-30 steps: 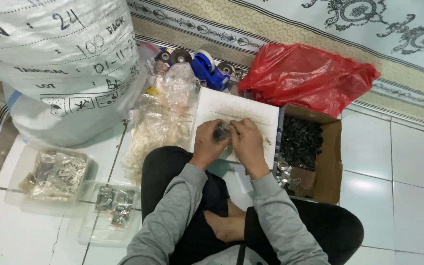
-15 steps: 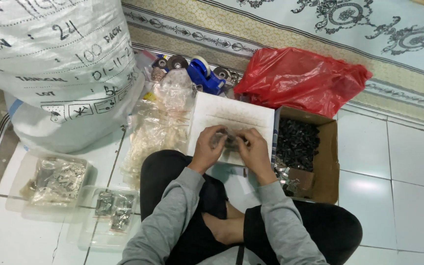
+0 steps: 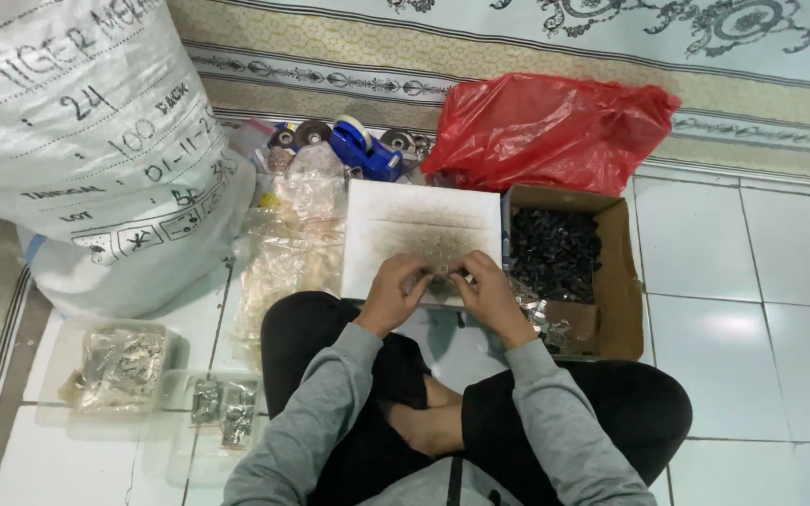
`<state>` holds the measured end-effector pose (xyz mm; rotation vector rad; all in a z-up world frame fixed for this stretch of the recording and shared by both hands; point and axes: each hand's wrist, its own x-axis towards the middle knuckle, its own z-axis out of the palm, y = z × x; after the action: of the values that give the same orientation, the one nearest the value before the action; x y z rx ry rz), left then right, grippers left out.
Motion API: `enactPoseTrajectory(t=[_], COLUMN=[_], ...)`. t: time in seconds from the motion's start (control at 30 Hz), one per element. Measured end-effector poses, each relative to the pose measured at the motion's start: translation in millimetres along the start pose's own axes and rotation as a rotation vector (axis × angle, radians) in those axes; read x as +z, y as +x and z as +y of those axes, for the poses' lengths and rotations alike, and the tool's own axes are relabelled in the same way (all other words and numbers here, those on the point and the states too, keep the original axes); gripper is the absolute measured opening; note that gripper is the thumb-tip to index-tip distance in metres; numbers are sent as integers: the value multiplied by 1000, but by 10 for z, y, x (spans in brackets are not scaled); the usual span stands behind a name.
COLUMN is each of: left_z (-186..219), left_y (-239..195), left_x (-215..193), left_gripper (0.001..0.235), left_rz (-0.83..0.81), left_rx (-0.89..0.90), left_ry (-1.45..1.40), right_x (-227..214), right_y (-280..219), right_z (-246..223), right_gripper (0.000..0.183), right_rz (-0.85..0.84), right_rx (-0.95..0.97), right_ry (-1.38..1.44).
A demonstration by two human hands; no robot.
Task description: The person sits cross-legged on the floor and sorts small metal parts from a cardboard box onto a white foam board. They repeatedly pick up handfuls of parts, separate them, and place selected pieces on the board while discarding others back into the box.
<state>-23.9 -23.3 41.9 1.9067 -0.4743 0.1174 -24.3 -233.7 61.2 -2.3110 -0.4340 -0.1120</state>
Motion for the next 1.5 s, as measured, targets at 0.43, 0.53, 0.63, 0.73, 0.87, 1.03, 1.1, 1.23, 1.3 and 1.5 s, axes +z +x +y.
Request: enactPoseTrajectory(t=[0.43,0.53,0.63,0.73,0.87,1.03,1.1,1.23,1.3,1.5], left_z=[78,-5,32,-51,-318,-400,-44,-275,-275,-202], left_y=[103,168,266,392,239,-226,-285,-350,-379,-348], left_x=[125,162,150,160,128,259,276,461,456,382], left_gripper=[9,5,2,9,8,55,74,73,76,74], left_rz=[-115,-138,-67,74,-6,-150,-189,-257,-237,-241], left_rx=[43,87,144,320,323,63,86,97,75,103], left_ry=[128,211,276,429,585,564,552,722,724,747], right_x=[-8,-23,-28,-48,10,61,153,388,371,413], right_y=[-74,-55,1,88,-16,-124,-124,-210,-248,-296], right_z=[68,81,111,110,29,14,-13,66,31,40], right_gripper=[6,4,4,6,7,39,60,70,74,76], right_rz=[3,27,53,156,92,-4,-29,-202,-119,-103], right_rx=[-115,-91,-81,-157,-237,38,-1,-20,37,26], right_ry=[-32,8,27,-149,-314,-225,-227,-448,-428,-419])
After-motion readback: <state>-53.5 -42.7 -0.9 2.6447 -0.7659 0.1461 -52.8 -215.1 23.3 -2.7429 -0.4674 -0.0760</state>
